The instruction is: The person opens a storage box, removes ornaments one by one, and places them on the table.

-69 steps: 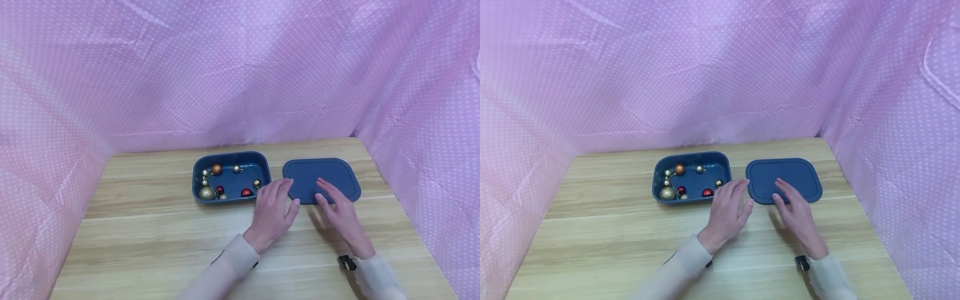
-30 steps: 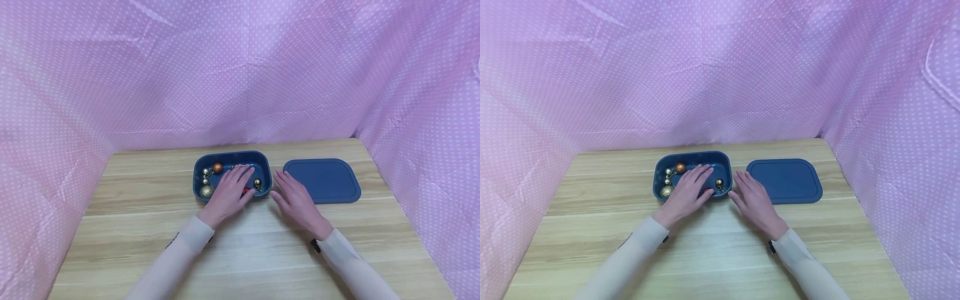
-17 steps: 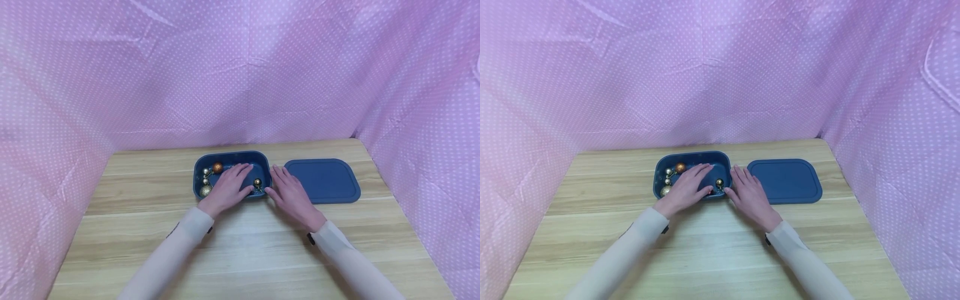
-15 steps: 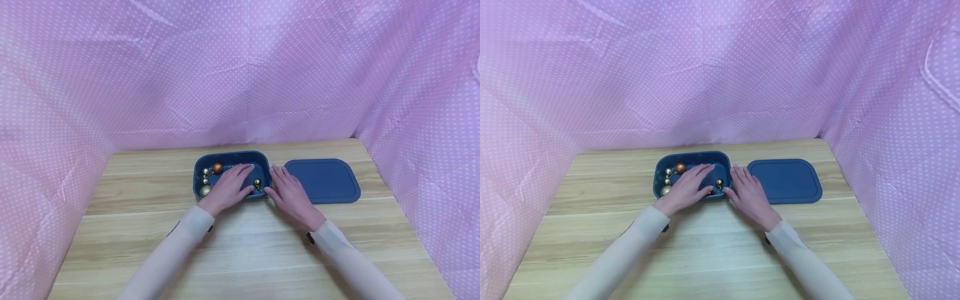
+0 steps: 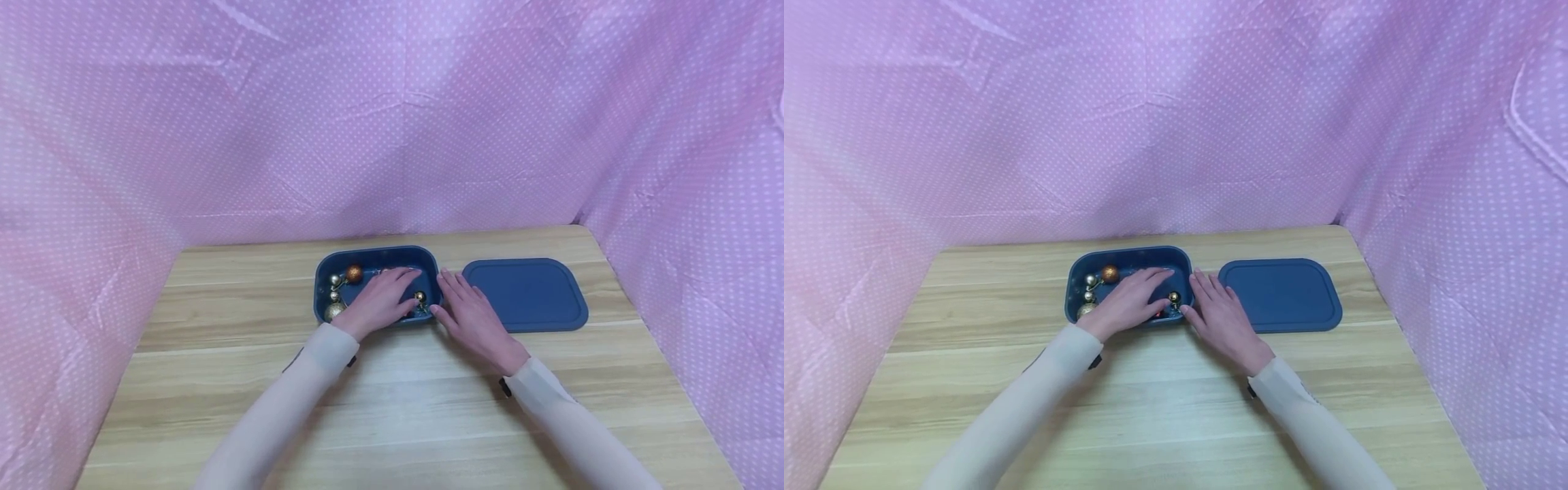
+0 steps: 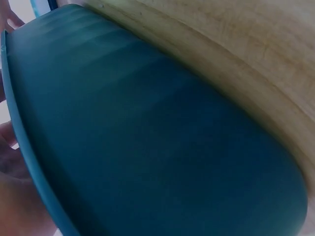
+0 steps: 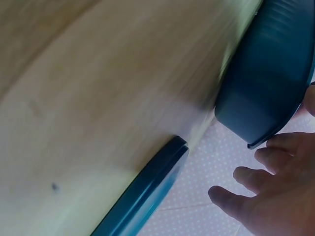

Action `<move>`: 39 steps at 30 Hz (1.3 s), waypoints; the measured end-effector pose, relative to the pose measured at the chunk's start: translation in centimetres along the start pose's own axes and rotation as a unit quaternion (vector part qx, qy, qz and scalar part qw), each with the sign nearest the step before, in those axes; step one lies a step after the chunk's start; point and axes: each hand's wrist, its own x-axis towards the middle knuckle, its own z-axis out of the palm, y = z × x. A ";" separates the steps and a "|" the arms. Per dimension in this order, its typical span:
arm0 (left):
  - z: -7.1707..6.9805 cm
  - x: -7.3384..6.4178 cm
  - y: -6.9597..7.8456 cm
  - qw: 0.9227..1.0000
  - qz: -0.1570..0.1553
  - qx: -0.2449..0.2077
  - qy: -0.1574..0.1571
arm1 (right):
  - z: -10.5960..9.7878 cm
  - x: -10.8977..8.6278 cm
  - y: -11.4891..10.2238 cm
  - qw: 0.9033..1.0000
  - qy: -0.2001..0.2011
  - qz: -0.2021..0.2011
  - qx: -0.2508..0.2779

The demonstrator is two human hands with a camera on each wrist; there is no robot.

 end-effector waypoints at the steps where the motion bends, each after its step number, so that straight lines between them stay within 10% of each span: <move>1: 0.0 0.2 0.0 1.000 -0.002 -0.001 -0.005 | 0.0 0.0 0.0 1.000 0.000 -0.001 0.000; 16: 1.1 2.2 -0.5 0.994 -0.025 -0.087 -0.055 | 0.1 0.1 0.1 1.000 -0.006 -0.004 0.011; 39: 2.0 2.9 -0.6 0.997 -0.037 -0.059 -0.046 | 0.2 -0.1 0.2 1.000 -0.005 -0.008 0.030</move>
